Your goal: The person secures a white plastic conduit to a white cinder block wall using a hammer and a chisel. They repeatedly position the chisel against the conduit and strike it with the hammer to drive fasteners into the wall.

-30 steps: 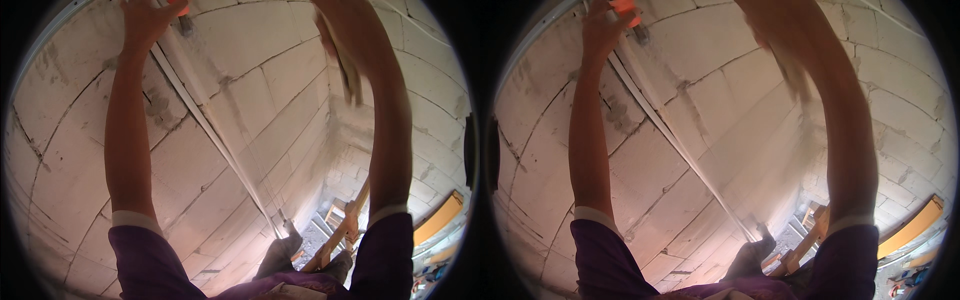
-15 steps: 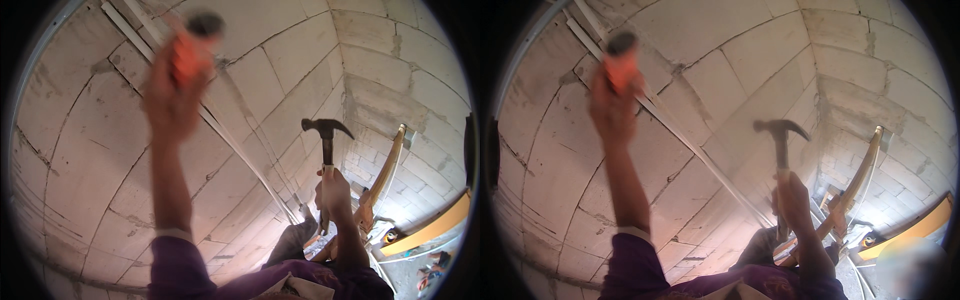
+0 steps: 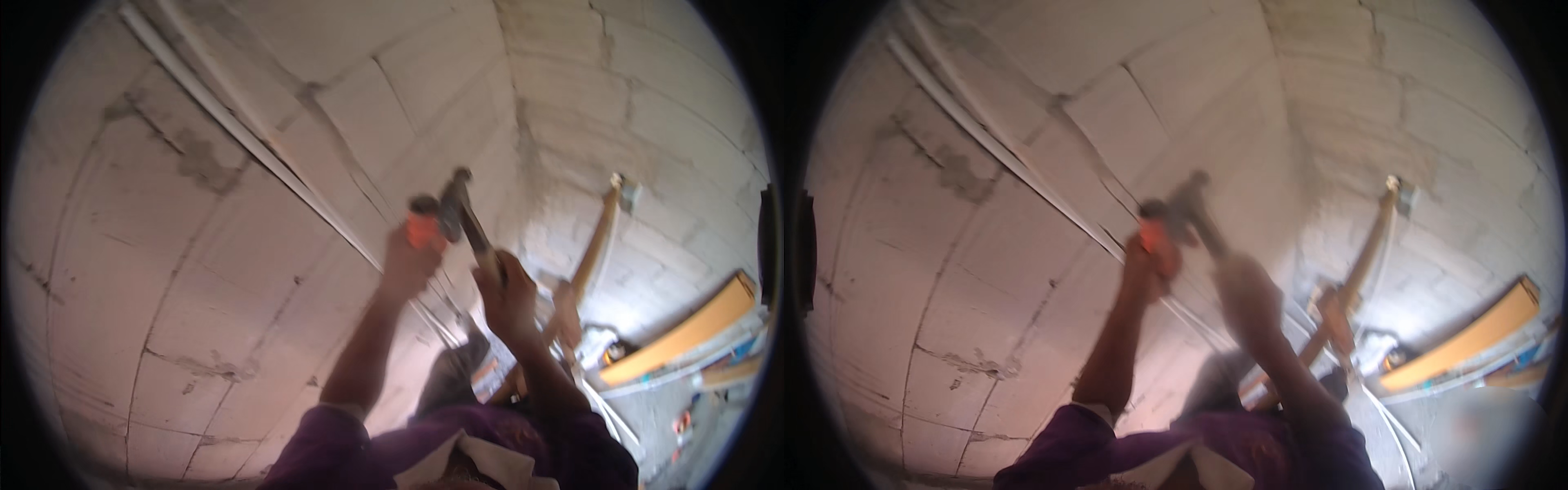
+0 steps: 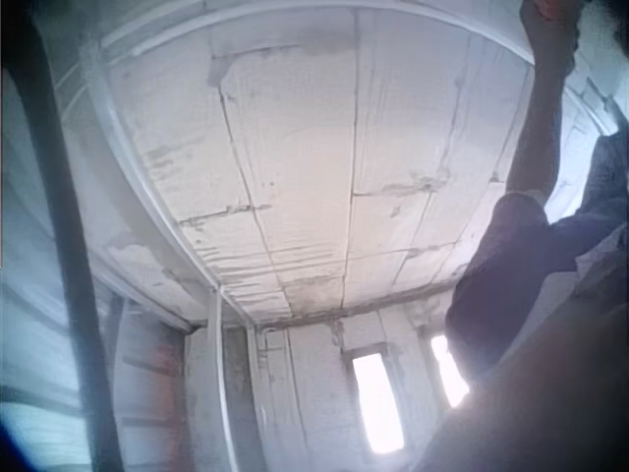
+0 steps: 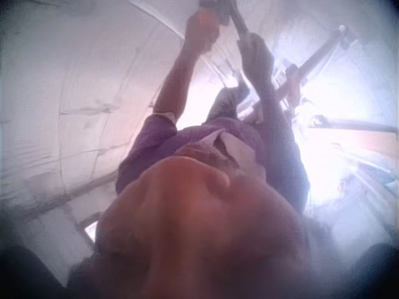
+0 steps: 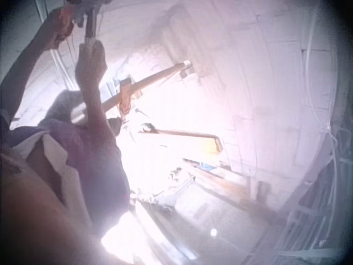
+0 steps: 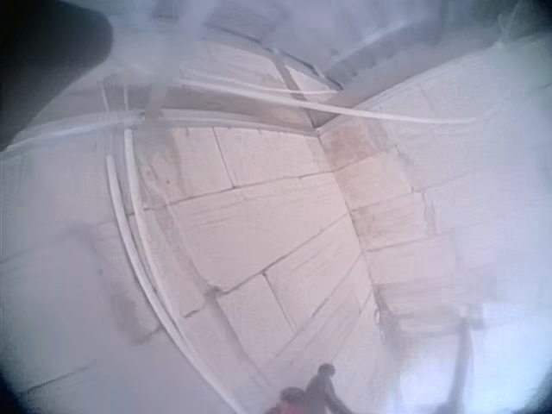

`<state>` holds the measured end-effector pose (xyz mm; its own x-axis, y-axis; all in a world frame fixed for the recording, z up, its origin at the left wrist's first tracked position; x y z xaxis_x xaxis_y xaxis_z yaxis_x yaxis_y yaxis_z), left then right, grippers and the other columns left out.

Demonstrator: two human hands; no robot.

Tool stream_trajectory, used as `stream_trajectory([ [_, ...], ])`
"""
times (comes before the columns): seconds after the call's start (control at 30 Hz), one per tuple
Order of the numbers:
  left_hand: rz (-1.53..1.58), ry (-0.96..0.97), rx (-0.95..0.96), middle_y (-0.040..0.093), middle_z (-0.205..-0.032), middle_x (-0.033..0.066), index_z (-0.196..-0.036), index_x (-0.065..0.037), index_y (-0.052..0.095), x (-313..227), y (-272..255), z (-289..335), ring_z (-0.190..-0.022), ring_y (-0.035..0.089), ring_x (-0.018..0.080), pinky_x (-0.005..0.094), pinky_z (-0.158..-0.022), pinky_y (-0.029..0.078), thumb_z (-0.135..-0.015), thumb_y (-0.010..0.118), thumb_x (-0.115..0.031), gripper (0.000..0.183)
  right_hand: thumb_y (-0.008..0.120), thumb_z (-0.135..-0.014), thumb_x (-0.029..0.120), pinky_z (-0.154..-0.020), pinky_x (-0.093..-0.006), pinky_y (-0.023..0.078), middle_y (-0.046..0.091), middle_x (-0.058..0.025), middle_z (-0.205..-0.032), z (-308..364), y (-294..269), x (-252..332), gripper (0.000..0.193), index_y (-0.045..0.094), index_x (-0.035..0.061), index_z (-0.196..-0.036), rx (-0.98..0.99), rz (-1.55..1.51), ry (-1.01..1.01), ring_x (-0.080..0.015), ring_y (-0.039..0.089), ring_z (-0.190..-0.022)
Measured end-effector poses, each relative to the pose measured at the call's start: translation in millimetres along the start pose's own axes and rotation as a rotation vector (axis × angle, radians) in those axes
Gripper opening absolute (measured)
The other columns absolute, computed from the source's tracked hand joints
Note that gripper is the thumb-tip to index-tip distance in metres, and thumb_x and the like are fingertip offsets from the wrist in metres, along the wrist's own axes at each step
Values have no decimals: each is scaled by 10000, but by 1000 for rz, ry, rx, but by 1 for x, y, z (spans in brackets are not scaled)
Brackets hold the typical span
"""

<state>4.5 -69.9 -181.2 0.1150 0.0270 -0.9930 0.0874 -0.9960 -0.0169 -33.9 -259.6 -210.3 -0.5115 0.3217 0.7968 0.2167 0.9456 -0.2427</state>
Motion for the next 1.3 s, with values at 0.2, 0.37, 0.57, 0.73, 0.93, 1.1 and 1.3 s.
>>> stream_trajectory([
  [0.2,183,161,57,703,-812,103,-1108,60,661,-66,0,19,-481,429,42,216,-419,293,-807,733,-144,371,819,-837,146,-711,-386,552,675,-178,-971,-19,-13,38,428,624,-1,-1189,-158,71,-58,-330,703,-828],
  [0.37,264,190,-102,691,-774,96,-975,47,684,-79,-25,17,-499,447,51,225,-443,298,-779,701,5,201,799,-853,122,-776,-353,555,658,-135,-1004,-24,9,45,515,563,0,-1294,60,-42,-166,-260,694,-889],
  [0.57,252,341,110,689,-783,116,-1015,38,683,-103,-51,9,-490,463,86,236,-427,331,-847,729,-132,243,593,-1014,173,-584,-305,524,607,-82,-880,22,69,27,610,280,0,-1508,1055,-880,275,-157,630,-638],
  [0.73,-104,352,-132,705,-814,105,-1156,54,668,-150,-89,26,-476,473,49,204,-402,321,-940,736,-322,439,505,-1063,271,-482,-274,453,577,-50,-741,-10,77,46,399,449,-12,-1339,791,-671,246,-111,550,-531],
  [0.93,-184,589,-388,707,-818,70,-1252,50,618,-191,-169,76,-483,475,31,197,-398,311,-939,737,-395,557,539,-1026,365,-640,-461,516,648,-184,-763,-135,71,85,318,540,58,-1112,280,-379,30,-350,671,-710],
  [1.1,-70,701,-284,655,-805,71,-1312,35,567,-187,-241,140,-503,444,55,201,-401,323,-952,702,-430,604,551,-1035,362,-631,-447,526,669,-193,-782,-196,41,173,402,515,-13,-1177,-11,-439,-356,-361,691,-712],
  [1.3,-77,792,-176,631,-769,121,-1297,56,535,-167,-256,182,-478,383,75,219,-419,288,-972,678,-406,583,547,-1053,336,-492,-318,499,614,-95,-683,-216,14,262,415,451,-34,-1214,-325,-505,-676,-170,625,-557],
])
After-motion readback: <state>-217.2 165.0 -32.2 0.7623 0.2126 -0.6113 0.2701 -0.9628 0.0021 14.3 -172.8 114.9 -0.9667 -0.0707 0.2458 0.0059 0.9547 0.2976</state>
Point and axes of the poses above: each hand's wrist, its own z-axis away from the middle knuckle, its own y-axis out of the palm, x = y × z, the point moved 9 cm from there along -z, towards the middle knuckle
